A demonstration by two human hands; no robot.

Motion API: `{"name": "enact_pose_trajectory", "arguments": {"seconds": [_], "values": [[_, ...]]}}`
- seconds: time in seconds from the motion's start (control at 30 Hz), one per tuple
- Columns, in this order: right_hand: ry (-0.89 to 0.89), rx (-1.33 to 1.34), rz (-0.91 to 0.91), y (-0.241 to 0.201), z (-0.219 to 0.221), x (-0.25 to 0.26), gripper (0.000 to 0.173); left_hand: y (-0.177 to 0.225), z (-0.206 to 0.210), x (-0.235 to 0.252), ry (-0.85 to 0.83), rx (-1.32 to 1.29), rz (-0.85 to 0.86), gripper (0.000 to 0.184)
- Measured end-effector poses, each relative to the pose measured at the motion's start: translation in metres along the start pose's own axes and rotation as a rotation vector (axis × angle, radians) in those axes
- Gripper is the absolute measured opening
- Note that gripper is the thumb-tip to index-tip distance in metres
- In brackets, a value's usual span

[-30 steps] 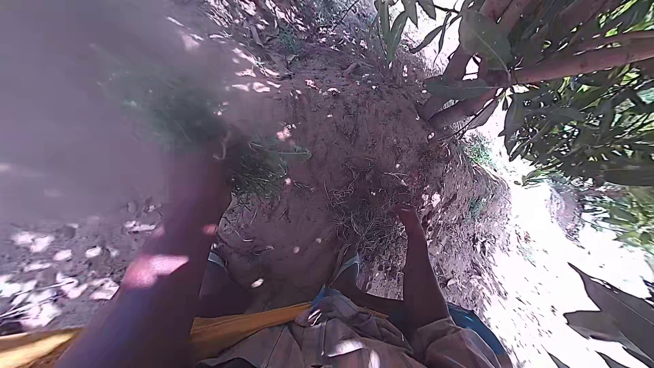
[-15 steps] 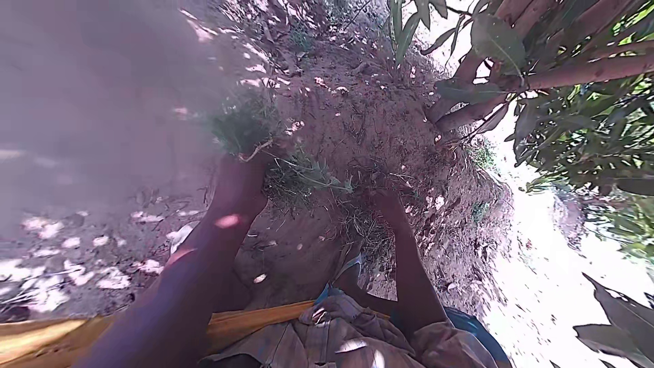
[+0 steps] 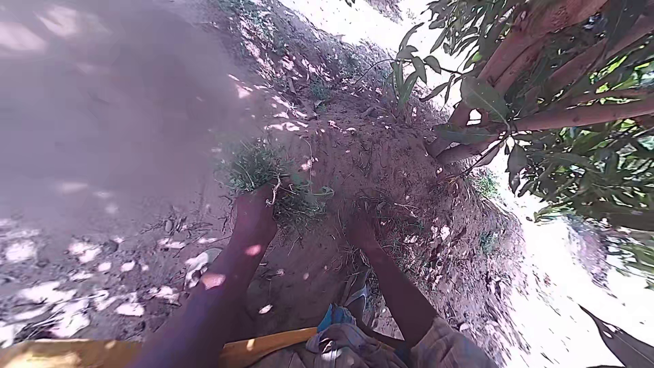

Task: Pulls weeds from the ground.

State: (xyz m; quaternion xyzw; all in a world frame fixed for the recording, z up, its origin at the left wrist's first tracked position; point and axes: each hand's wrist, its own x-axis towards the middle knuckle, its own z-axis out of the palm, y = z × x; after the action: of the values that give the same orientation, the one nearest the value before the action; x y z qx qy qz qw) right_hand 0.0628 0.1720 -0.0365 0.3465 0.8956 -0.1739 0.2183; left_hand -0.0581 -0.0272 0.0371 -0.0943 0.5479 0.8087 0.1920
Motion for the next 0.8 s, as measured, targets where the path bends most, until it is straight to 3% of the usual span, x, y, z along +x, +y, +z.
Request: {"name": "enact_pose_trajectory", "arguments": {"seconds": [0.1,0.23,0.3,0.4,0.5,0.63,0.8], "values": [[0.084,0.119,0.013,-0.003,-0.005,0.0,0.045,0.0,0.002,0.001,-0.001,-0.026,-0.024,0.008],[0.357,0.742,-0.082,-0.001,-0.06,-0.034,0.032,0.001,-0.001,-0.001,-0.023,-0.023,-0.067,0.013],[0.303,1.021,-0.144,0.014,-0.083,-0.049,0.032,0.0,0.002,-0.003,-0.038,-0.006,-0.095,0.016],[0.166,0.873,-0.137,0.027,-0.108,-0.074,0.033,0.007,0.008,-0.012,-0.109,0.013,-0.122,0.021],[0.165,1.041,-0.242,0.025,-0.115,-0.098,0.042,0.005,0.01,-0.02,-0.224,0.094,-0.158,0.024],[0.164,1.251,-0.374,0.011,-0.102,-0.117,0.049,0.01,0.014,-0.037,-0.368,0.213,-0.223,0.025],[0.086,1.264,-0.368,-0.009,-0.072,-0.112,0.041,-0.004,0.013,-0.039,-0.517,0.291,-0.273,0.012]]}}
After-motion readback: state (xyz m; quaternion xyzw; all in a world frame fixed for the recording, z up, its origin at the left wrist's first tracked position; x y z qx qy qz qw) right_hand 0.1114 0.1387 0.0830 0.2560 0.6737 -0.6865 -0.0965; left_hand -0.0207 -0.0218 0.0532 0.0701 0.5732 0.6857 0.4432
